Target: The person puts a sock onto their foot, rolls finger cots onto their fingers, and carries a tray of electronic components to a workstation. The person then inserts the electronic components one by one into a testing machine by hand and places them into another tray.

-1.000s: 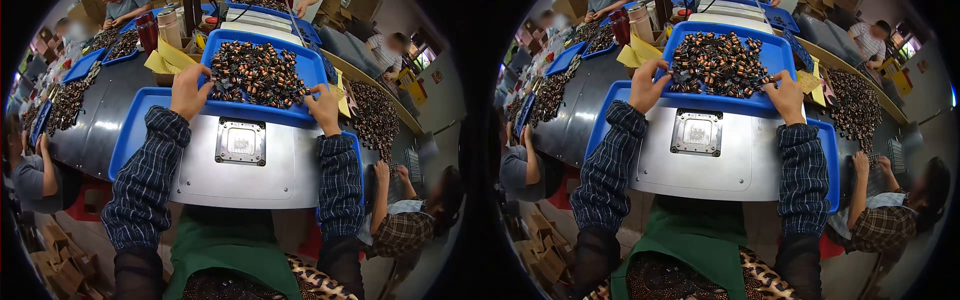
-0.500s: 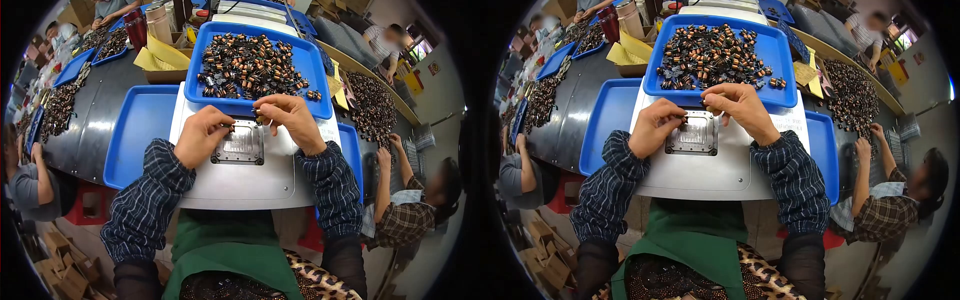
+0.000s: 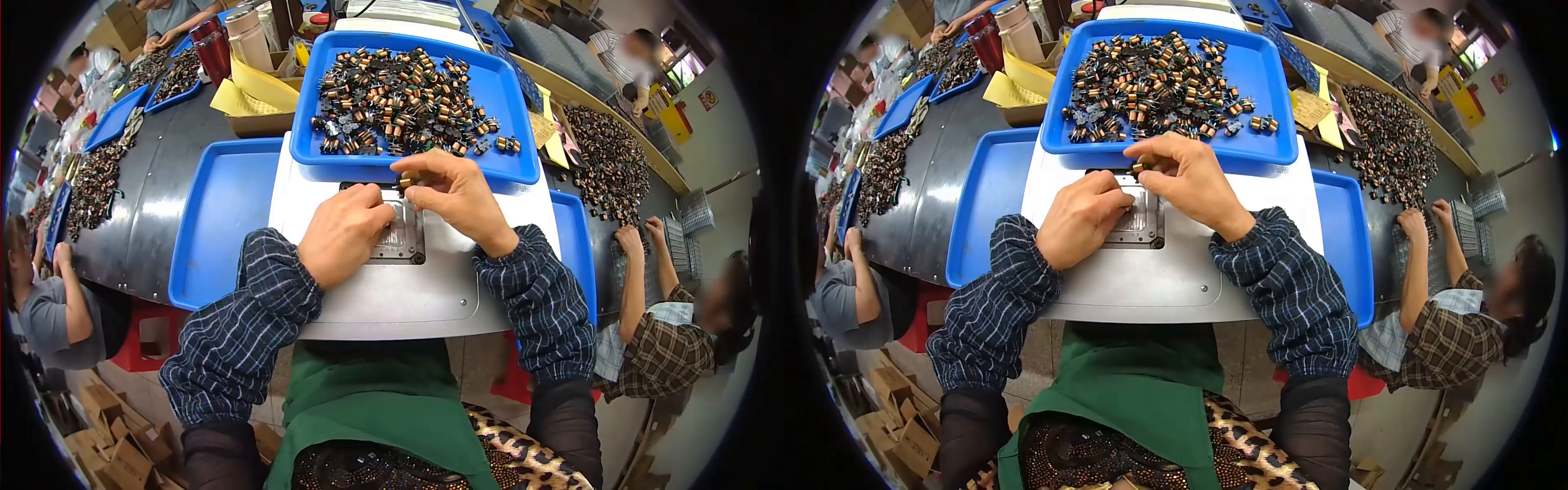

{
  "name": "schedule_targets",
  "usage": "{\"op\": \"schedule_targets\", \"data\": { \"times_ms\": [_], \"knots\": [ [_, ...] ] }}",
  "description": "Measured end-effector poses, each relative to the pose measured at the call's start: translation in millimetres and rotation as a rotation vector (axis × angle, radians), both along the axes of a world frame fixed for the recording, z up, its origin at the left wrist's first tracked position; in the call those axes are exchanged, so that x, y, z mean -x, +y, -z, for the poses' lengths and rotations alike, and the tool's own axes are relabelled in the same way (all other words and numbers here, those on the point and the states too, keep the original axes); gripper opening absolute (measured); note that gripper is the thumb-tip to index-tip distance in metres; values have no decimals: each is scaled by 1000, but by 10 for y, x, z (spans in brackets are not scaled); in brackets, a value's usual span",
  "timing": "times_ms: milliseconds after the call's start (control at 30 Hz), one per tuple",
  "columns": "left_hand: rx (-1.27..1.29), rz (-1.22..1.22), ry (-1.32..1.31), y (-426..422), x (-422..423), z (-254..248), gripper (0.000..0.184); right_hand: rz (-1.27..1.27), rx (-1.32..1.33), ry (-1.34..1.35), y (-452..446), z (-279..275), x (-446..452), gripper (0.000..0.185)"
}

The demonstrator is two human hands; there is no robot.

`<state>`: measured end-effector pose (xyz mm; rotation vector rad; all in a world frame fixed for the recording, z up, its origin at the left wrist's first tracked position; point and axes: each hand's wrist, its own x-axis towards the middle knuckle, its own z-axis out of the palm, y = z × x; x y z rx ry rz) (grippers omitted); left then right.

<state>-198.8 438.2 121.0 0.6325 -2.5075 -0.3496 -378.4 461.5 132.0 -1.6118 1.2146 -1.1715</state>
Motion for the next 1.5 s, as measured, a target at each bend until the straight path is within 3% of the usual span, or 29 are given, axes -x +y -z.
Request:
{"op": "schedule_targets", "data": {
  "times_ms": [133, 200, 267, 333, 400, 467, 600, 767, 833, 867, 900, 967, 1000, 1133, 1400, 1467, 1500],
  "knots": [
    [-56, 20, 86, -17, -64, 5, 16, 17, 54, 192, 27, -7, -22, 15],
    [-337, -51, 310, -28, -189, -15, 16, -56, 168, 285, 33, 25, -25, 15],
    [-304, -222, 476, -23, -413, -91, 17, -84, 173, 306, 43, 60, -57, 16],
    [-148, -452, 489, -91, -753, 1, 14, -111, 186, 351, 66, 76, -115, 16],
    [-154, -552, 484, -128, -1127, 186, 15, -120, 180, 382, 76, 78, -155, 17],
    [-221, -802, 388, -176, -1398, 419, 16, -120, 229, 438, 70, 105, -186, 14],
    [-26, -822, 257, -127, -1478, 641, 15, -140, 391, 552, 58, 120, -234, 12],
    [-259, -757, 335, 311, -1284, 917, 15, -118, 480, 643, 77, 102, -289, 8],
    [-411, -601, 357, 602, -1154, 866, 13, -109, 503, 640, 97, 109, -262, 7],
    [-435, -605, 416, 679, -1159, 1106, 18, -120, 499, 641, 71, 122, -276, 7],
    [-198, -634, 246, 709, -1107, 1019, 18, -110, 526, 663, 49, 117, -303, 6],
    [-204, -686, 270, 696, -1077, 1155, 15, -93, 482, 638, 24, 134, -322, 6],
    [-87, -705, 439, 697, -1002, 1206, 17, -92, 482, 639, 16, 136, -300, 6],
    [-258, -775, 450, 733, -965, 1121, 16, -77, 443, 551, 78, 68, -390, 7],
    [-227, -800, 395, 772, -977, 1190, 20, -66, 486, 621, 157, 148, -362, 7],
    [-128, -732, 462, 768, -987, 1226, 21, -123, 529, 792, 162, 23, -370, 14],
    [-116, -742, 487, 773, -997, 1234, 21, -82, 472, 748, 217, -81, -501, 4]
  ]
}}
